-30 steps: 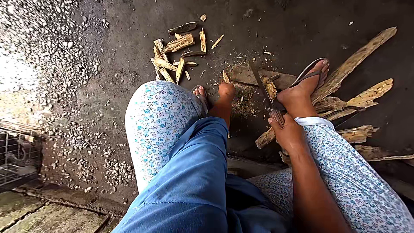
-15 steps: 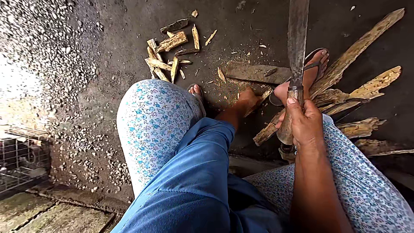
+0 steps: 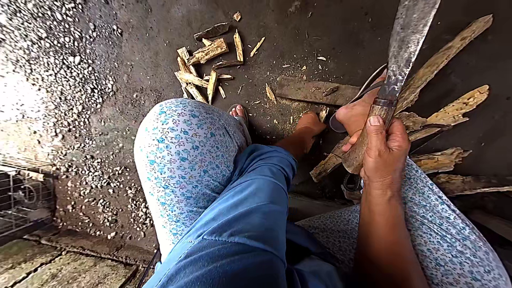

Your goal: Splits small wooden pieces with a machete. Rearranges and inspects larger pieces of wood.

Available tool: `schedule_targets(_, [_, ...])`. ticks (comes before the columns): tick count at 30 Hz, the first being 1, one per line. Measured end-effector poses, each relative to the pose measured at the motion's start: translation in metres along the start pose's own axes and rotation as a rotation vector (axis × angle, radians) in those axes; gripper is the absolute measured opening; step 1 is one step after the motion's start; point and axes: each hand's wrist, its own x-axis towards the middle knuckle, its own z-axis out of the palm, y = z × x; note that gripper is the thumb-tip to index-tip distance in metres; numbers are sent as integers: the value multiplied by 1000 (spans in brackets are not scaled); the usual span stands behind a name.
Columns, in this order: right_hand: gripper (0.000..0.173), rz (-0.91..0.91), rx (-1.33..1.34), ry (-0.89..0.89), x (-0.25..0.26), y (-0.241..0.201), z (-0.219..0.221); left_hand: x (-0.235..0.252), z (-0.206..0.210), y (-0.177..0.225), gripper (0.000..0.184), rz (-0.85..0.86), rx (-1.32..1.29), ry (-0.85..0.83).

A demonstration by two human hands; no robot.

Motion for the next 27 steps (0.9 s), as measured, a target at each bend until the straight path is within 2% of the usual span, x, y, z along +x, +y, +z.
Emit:
schedule_targets(2, [22, -50, 25, 15, 0, 2, 2, 20, -3, -21, 55, 131, -224, 94])
schedule_targets(5, [25, -89, 17, 45, 0, 1, 5, 16, -32, -24, 59, 336, -510, 261])
schedule_targets(8, [36, -65, -65, 29, -2, 3, 5, -2, -66, -11, 59, 509, -531, 485])
schedule_targets(10, [34, -30, -121, -3, -4, 9, 7, -7, -80, -6, 59, 592, -497, 584])
schedule_targets(14, [36, 41, -287, -43, -8, 23, 14, -2, -89, -9, 62, 643, -398, 633])
schedule_targets(19, [42, 11, -571, -32, -8, 32, 20, 3, -94, -16, 49, 610, -334, 655])
schedule_targets(24, [45, -134, -628, 42, -11, 26, 29, -3, -90, -15, 40, 672, -312, 673])
schedule_targets(27, [46, -113, -685, 21, -8, 32, 31, -2, -89, -14, 39, 687, -300, 661])
